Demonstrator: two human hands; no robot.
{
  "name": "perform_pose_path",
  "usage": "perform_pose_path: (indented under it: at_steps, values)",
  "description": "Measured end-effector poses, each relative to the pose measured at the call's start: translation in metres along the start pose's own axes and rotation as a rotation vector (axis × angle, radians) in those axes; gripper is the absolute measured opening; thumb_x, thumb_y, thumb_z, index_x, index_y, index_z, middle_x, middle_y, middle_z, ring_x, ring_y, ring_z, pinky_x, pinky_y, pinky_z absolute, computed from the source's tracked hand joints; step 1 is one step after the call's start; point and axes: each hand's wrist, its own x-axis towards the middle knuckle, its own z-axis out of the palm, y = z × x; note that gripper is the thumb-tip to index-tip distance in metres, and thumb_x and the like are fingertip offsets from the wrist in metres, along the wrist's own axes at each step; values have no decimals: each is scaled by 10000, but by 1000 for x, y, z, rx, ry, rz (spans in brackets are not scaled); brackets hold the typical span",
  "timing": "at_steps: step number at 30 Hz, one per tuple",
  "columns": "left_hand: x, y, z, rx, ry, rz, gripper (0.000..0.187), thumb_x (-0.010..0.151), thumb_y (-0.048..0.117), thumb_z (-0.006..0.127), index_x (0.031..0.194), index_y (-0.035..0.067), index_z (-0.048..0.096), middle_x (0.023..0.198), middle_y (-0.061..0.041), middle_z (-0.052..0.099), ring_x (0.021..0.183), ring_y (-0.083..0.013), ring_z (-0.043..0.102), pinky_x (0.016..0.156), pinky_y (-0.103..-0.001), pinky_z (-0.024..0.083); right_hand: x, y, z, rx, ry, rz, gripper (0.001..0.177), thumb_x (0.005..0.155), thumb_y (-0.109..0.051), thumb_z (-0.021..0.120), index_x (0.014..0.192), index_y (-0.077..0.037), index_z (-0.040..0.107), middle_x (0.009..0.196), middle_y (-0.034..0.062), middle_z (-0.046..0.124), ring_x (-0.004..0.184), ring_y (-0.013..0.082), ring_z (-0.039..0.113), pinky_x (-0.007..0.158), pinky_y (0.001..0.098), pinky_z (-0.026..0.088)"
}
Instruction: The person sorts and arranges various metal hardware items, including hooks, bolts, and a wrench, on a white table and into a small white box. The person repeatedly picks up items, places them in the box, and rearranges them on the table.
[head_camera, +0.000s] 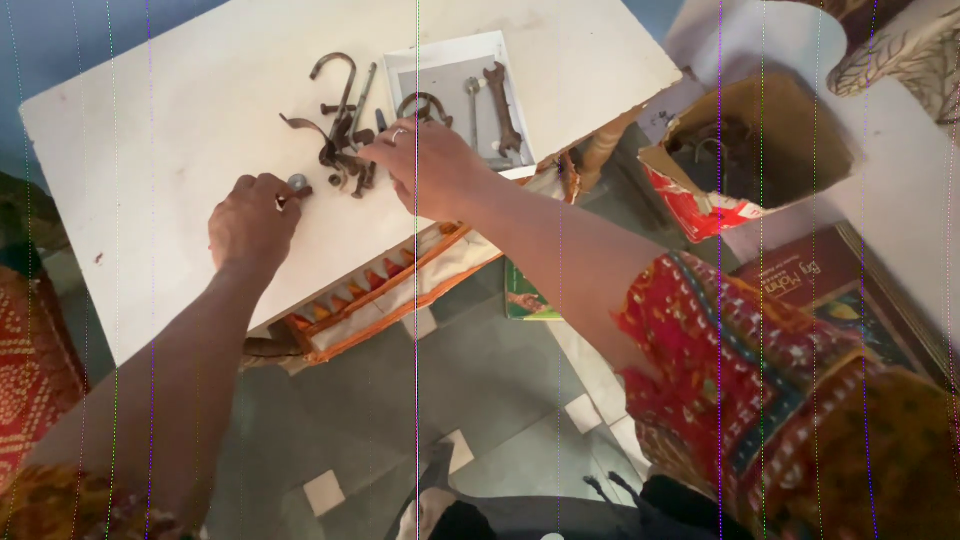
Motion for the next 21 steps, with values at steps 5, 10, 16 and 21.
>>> perform_pose_path:
  at_steps: [5,10,16,21]
  values:
    - [-6,8,-9,79,-63,25,305,981,265,660,1266,158,641,1236,-123,637,995,-324,699,819,-479,573,-9,9,-3,-56,32,-23,499,843,-108,686,1334,-124,601,1274,81,672,1215,314,574,957,483,487]
    - [-12,21,-2,198,-72,89,299,1037,209,588,1336,203,576,1228,-114,629,1103,-315,668,831,-468,584,-12,10,-13,-62,111,-57,502,856,-119,694,1350,-118,603,1257,84,667,1226,321,558,1001,472,476]
    - [1,26,18,200,-84,-20,355,968,301,656,1232,79,575,1206,-158,612,1122,-335,647,828,-463,586,-21,6,-34,-97,-97,-22,503,861,-44,639,1354,-139,602,1242,56,672,1232,281,563,996,457,476]
    - [17,24,23,137,-48,-32,340,982,259,671,1247,56,610,1233,-186,632,1043,-389,680,804,-500,580,-26,8,-59,-130,-113,32,496,843,-57,627,1327,-162,603,1266,54,665,1242,286,569,971,453,498]
